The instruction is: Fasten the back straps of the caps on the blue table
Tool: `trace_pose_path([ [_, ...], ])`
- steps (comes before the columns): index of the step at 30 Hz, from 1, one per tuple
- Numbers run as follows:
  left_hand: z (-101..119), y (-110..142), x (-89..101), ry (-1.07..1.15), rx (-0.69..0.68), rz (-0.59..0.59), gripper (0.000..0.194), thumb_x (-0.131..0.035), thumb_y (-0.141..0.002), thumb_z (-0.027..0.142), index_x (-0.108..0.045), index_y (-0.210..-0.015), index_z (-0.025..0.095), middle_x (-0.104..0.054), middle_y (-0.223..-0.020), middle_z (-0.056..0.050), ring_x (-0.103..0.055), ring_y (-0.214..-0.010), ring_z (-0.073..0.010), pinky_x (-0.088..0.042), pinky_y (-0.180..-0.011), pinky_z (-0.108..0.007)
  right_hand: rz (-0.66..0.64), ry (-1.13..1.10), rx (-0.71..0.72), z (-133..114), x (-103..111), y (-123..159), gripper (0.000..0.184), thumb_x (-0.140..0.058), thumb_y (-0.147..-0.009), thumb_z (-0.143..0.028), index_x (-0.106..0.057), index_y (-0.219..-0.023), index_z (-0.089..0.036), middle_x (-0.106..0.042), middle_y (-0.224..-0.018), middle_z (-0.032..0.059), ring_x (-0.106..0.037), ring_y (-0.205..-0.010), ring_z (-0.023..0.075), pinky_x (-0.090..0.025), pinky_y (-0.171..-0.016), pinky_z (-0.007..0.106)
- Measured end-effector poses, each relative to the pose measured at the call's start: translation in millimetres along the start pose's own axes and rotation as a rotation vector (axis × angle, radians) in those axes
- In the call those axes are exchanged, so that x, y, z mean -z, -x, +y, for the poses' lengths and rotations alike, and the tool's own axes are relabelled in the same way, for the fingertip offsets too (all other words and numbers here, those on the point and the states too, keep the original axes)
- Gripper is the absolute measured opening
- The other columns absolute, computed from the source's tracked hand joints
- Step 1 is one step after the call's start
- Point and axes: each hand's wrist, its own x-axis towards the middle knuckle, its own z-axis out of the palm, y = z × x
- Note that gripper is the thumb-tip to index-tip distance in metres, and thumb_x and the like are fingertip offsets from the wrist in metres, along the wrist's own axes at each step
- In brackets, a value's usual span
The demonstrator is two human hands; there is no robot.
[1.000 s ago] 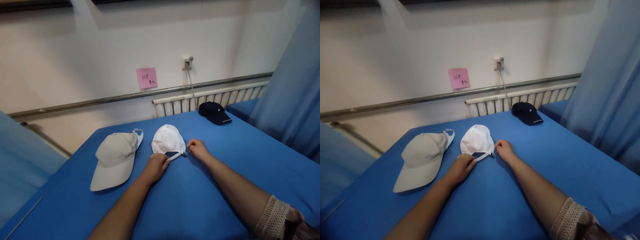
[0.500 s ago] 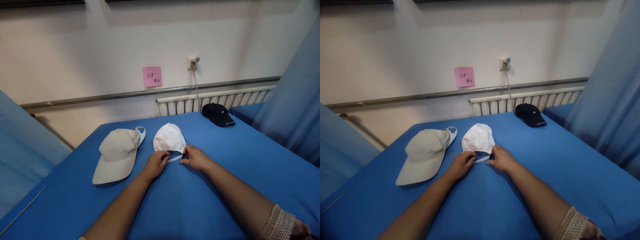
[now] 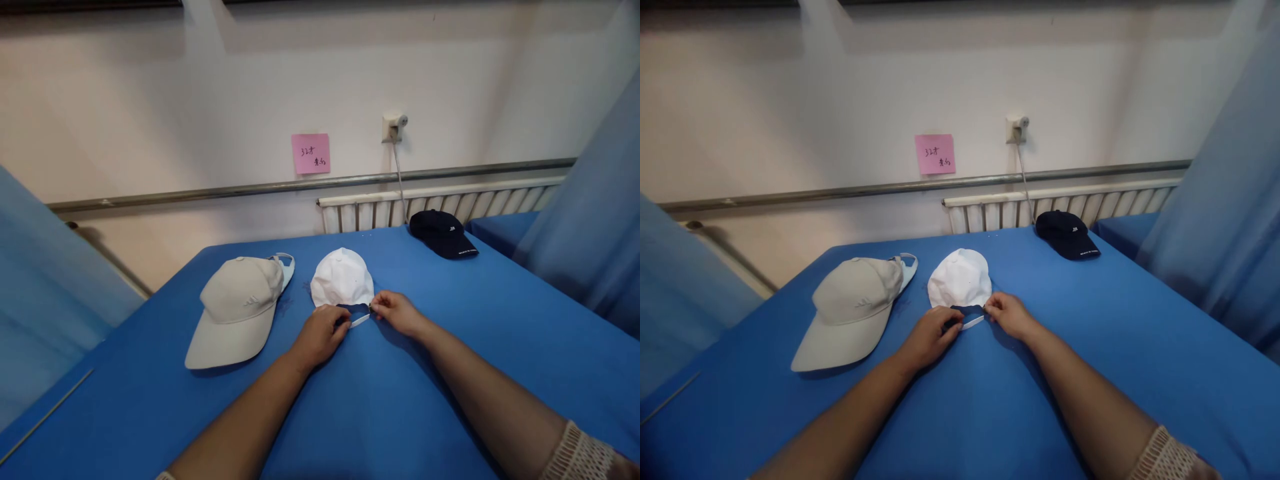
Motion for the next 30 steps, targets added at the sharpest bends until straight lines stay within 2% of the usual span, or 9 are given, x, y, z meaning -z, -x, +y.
trace_pose_path([
  [2,3,1,1.2,-0.004,0.006,0.001,0.019,-0.057,-0.087,0.028,-0.066,-0.103,0.02,-0.069,-0.099,-0.005,-0.06,-0.095,-0.0211,-0.043,-0.09,-0.035,-0.051,-0.207,-0.042,-3,-1,1,0.015,-0.061,-0.077,-0.032,-0.056,-0.075,-0.018,-0.058,-0.061,-0.0024,-0.052,-0.056,0.0115,-0.037,-0.057,0.024],
  [5,8,3,0.5,-0.023,-0.014,-0.017,0.025,-0.061,-0.084,0.03,-0.065,-0.107,0.022,-0.069,-0.101,-0.005,-0.058,-0.097,-0.022,-0.041,-0.092,-0.036,-0.107,-0.375,-0.081,-9,-2,5,0.022,-0.069,-0.071,-0.036,-0.058,-0.077,-0.018,-0.06,-0.062,-0.0025,-0.053,-0.055,0.0106,-0.038,-0.055,0.024],
  [9,11,3,-4.6,-0.056,-0.066,-0.075,0.021,-0.064,-0.083,0.027,-0.066,-0.103,0.023,-0.069,-0.098,-0.003,-0.058,-0.096,-0.0218,-0.039,-0.093,-0.037,-0.096,-0.444,-0.113,-11,-3,8,0.025,-0.074,-0.067,-0.037,-0.06,-0.076,-0.018,-0.061,-0.065,-0.0024,-0.054,-0.056,0.0095,-0.04,-0.057,0.024],
  [16,14,4,-7.5,-0.141,-0.154,-0.1,0.013,-0.055,-0.088,0.024,-0.068,-0.092,0.022,-0.067,-0.087,-0.004,-0.058,-0.09,-0.0209,-0.04,-0.086,-0.034,-0.067,-0.491,-0.151,-7,-5,6,0.03,-0.08,-0.062,-0.037,-0.061,-0.074,-0.018,-0.062,-0.066,-0.0024,-0.058,-0.058,0.0101,-0.045,-0.059,0.025],
  [23,15,4,-11.0,0.008,0.056,0.059,0.017,-0.049,-0.09,0.024,-0.065,-0.093,0.02,-0.068,-0.089,-0.005,-0.06,-0.087,-0.0199,-0.042,-0.082,-0.032,-0.123,-0.644,-0.182,-9,-5,10,0.034,-0.083,-0.062,-0.033,-0.065,-0.084,-0.016,-0.065,-0.077,0.0015,-0.062,-0.065,0.0119,-0.051,-0.065,0.027],
  [30,13,2,-14.1,0.08,0.154,0.11,0.017,-0.051,-0.089,0.028,-0.066,-0.089,0.02,-0.07,-0.089,-0.003,-0.061,-0.086,-0.0191,-0.042,-0.083,-0.031,-0.143,-0.661,-0.158,-11,-7,12,0.032,-0.084,-0.063,-0.034,-0.065,-0.082,-0.016,-0.064,-0.08,0.0015,-0.061,-0.068,0.0119,-0.051,-0.067,0.028],
])
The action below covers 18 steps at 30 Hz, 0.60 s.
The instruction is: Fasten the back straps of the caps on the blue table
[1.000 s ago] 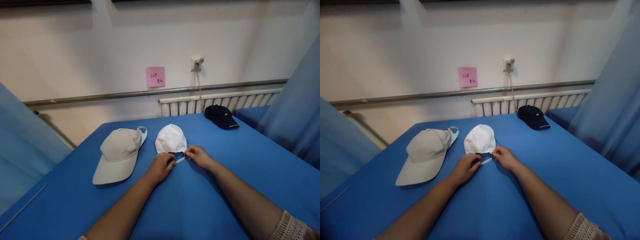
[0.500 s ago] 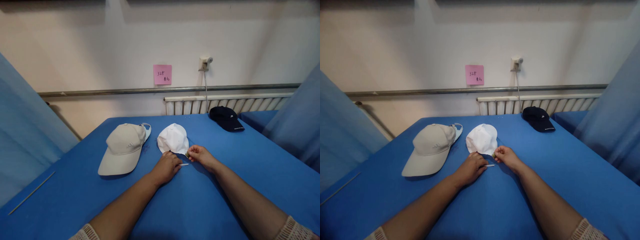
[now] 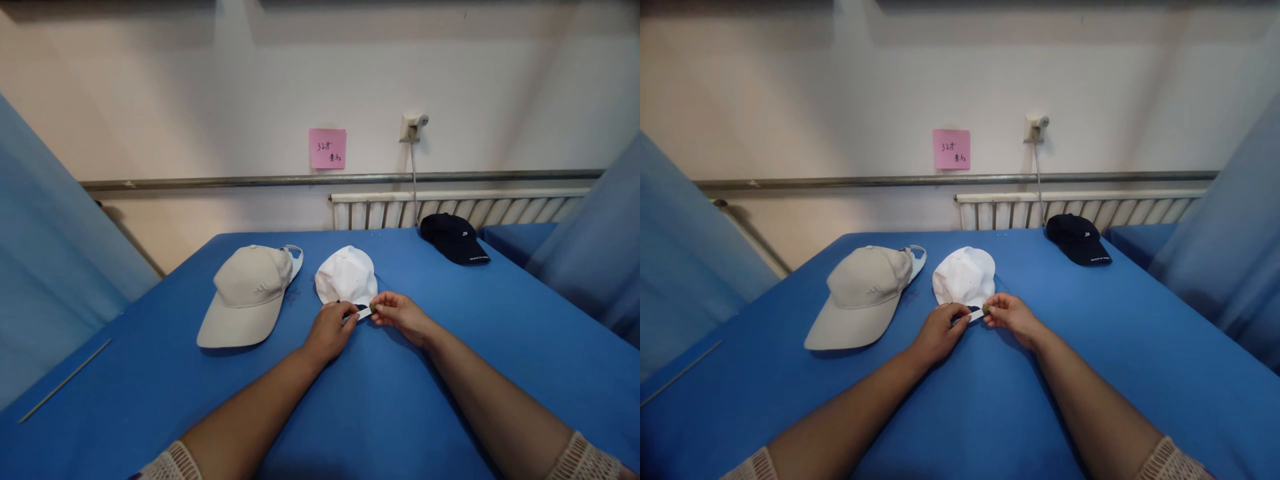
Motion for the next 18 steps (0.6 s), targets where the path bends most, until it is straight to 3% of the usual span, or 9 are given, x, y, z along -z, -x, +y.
trace_pose_path([
  [18,1.6,-1.1,0.8,0.01,0.045,-0.022,0.017,-0.053,-0.086,0.026,-0.068,-0.084,0.018,-0.072,-0.086,-0.004,-0.063,-0.081,-0.0182,-0.045,-0.073,-0.028,-0.037,0.016,0.025,1.0,-3.9,0.2,0.035,-0.084,-0.062,-0.037,-0.062,-0.08,-0.017,-0.063,-0.08,0.0008,-0.063,-0.069,0.0131,-0.051,-0.07,0.03],
])
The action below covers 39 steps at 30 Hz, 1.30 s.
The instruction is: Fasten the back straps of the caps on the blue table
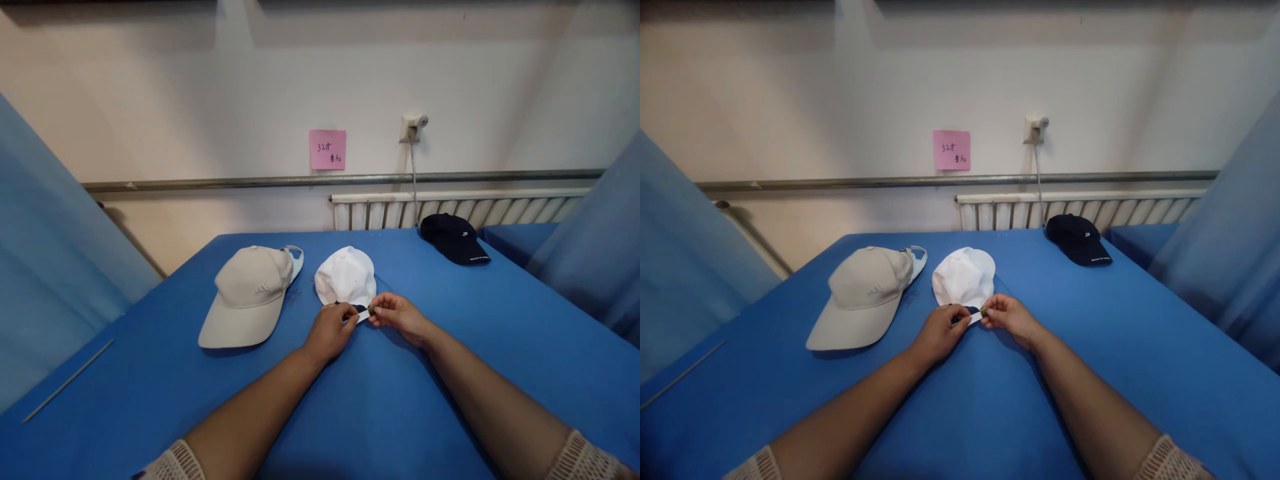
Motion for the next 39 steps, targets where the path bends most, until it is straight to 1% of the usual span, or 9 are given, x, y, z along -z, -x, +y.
trace_pose_path([
  [7,-0.6,0.2,0.2,0.023,0.037,0.031,0.016,-0.054,-0.086,0.026,-0.068,-0.088,0.018,-0.072,-0.089,-0.004,-0.064,-0.083,-0.018,-0.046,-0.073,-0.027,-0.02,-0.01,-0.024,0.0,-0.2,0.6,0.036,-0.085,-0.061,-0.037,-0.063,-0.079,-0.016,-0.064,-0.077,0.0007,-0.063,-0.07,0.0133,-0.05,-0.071,0.031],
  [11,-0.1,1.0,0.2,0.004,0.0,0.013,0.015,-0.054,-0.086,0.026,-0.068,-0.086,0.018,-0.071,-0.087,-0.004,-0.063,-0.083,-0.0181,-0.045,-0.075,-0.029,-0.02,-0.005,-0.016,-0.5,-0.8,1.1,0.036,-0.085,-0.061,-0.037,-0.063,-0.08,-0.017,-0.064,-0.077,0.0009,-0.062,-0.07,0.0133,-0.05,-0.071,0.031],
  [15,1.1,2.1,0.8,-0.054,-0.04,0.029,0.015,-0.054,-0.087,0.026,-0.068,-0.089,0.02,-0.071,-0.087,-0.004,-0.062,-0.084,-0.019,-0.045,-0.079,-0.031,-0.021,0.014,0.006,0.5,-1.0,0.7,0.034,-0.084,-0.062,-0.037,-0.063,-0.08,-0.017,-0.064,-0.077,0.001,-0.062,-0.069,0.0133,-0.05,-0.069,0.03],
  [22,0.8,1.5,0.0,-0.059,-0.051,0.032,0.014,-0.055,-0.087,0.025,-0.068,-0.09,0.02,-0.071,-0.088,-0.004,-0.062,-0.087,-0.0193,-0.044,-0.083,-0.033,-0.066,0.032,0.017,6.9,-0.2,-1.4,0.033,-0.084,-0.064,-0.038,-0.063,-0.081,-0.018,-0.065,-0.08,0.0016,-0.063,-0.071,0.0144,-0.051,-0.071,0.033],
  [26,0.0,1.4,-1.8,-0.059,-0.063,0.026,0.015,-0.054,-0.088,0.026,-0.068,-0.092,0.021,-0.071,-0.089,-0.003,-0.062,-0.087,-0.0189,-0.044,-0.083,-0.032,-0.088,0.055,0.029,8.1,-2.2,-1.9,0.033,-0.083,-0.065,-0.039,-0.062,-0.08,-0.018,-0.065,-0.077,0.0016,-0.063,-0.068,0.0144,-0.05,-0.069,0.032],
  [30,0.2,2.4,0.1,-0.074,-0.078,0.017,0.017,-0.054,-0.089,0.028,-0.067,-0.096,0.021,-0.071,-0.092,-0.004,-0.061,-0.088,-0.0199,-0.043,-0.083,-0.033,-0.044,0.048,0.041,7.1,-3.2,-3.6,0.034,-0.082,-0.065,-0.04,-0.061,-0.079,-0.018,-0.065,-0.074,0.0007,-0.061,-0.065,0.0128,-0.049,-0.065,0.029],
  [34,-0.8,2.8,3.2,-0.155,-0.07,0.04,0.019,-0.054,-0.089,0.03,-0.068,-0.096,0.02,-0.07,-0.09,-0.006,-0.061,-0.087,-0.0213,-0.043,-0.083,-0.035,0.023,0.037,0.066,5.7,-2.2,-5.8,0.036,-0.083,-0.063,-0.042,-0.061,-0.078,-0.018,-0.063,-0.07,-0.0003,-0.058,-0.063,0.0116,-0.048,-0.062,0.027],
  [39,-1.4,2.1,2.4,-0.182,-0.075,0.034,0.017,-0.053,-0.089,0.026,-0.069,-0.092,0.02,-0.069,-0.087,-0.006,-0.06,-0.086,-0.0208,-0.043,-0.082,-0.035,0.017,0.038,0.076,7.8,-1.8,-6.2,0.035,-0.082,-0.065,-0.041,-0.06,-0.079,-0.018,-0.064,-0.071,0.0001,-0.059,-0.064,0.0123,-0.048,-0.063,0.028],
])
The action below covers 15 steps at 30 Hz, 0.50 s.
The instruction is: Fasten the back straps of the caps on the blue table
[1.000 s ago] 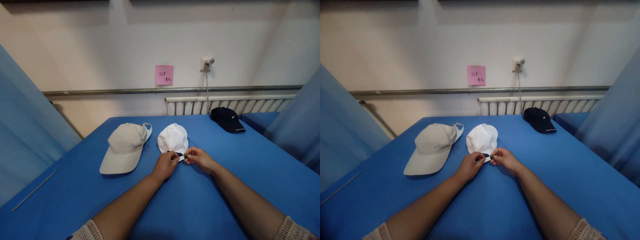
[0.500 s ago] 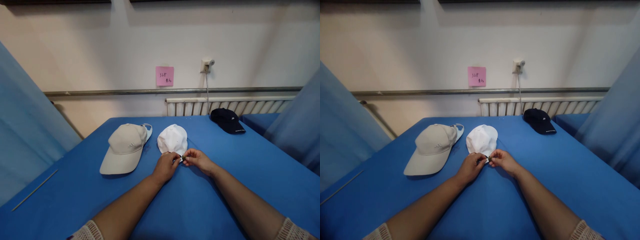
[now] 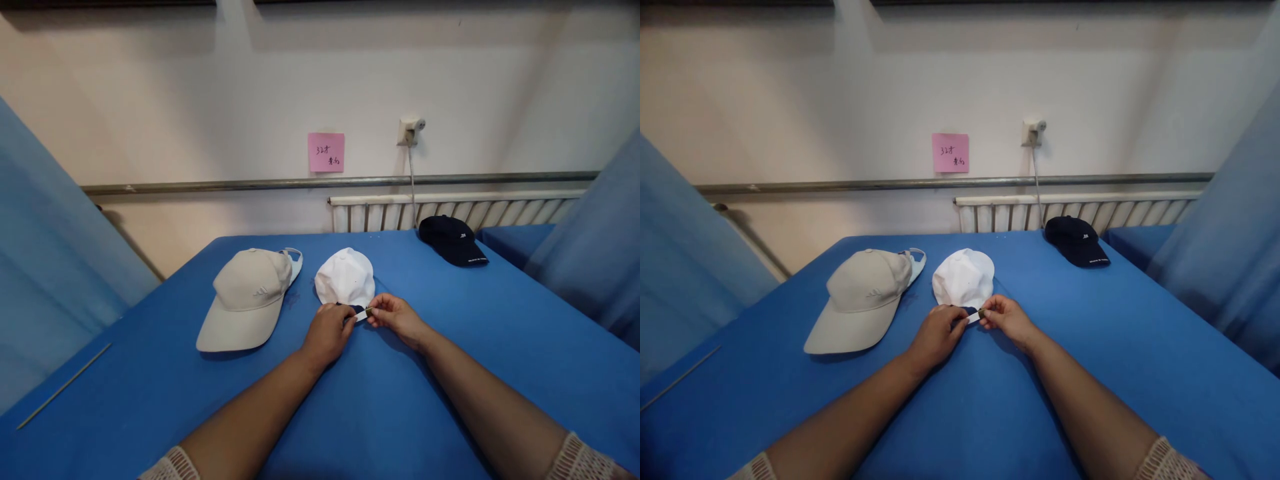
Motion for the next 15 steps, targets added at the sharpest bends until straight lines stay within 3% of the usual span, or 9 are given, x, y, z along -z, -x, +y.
trace_pose_path([
  [10,5.9,0.4,-1.2,0.019,0.002,0.001,0.015,-0.055,-0.09,0.026,-0.069,-0.092,0.021,-0.07,-0.088,-0.005,-0.06,-0.087,-0.0203,-0.042,-0.085,-0.035,-0.118,-0.017,-0.021,3.3,-1.3,2.1,0.033,-0.08,-0.069,-0.041,-0.062,-0.084,-0.019,-0.066,-0.076,0.0013,-0.061,-0.066,0.0131,-0.049,-0.066,0.03],
  [15,4.0,2.0,-2.1,0.049,-0.003,0.013,0.015,-0.054,-0.089,0.026,-0.067,-0.096,0.021,-0.07,-0.091,-0.005,-0.06,-0.091,-0.0215,-0.042,-0.086,-0.036,-0.071,-0.012,-0.021,2.9,-4.2,1.6,0.033,-0.081,-0.068,-0.041,-0.062,-0.082,-0.018,-0.066,-0.072,0.0005,-0.06,-0.063,0.0124,-0.048,-0.065,0.029],
])
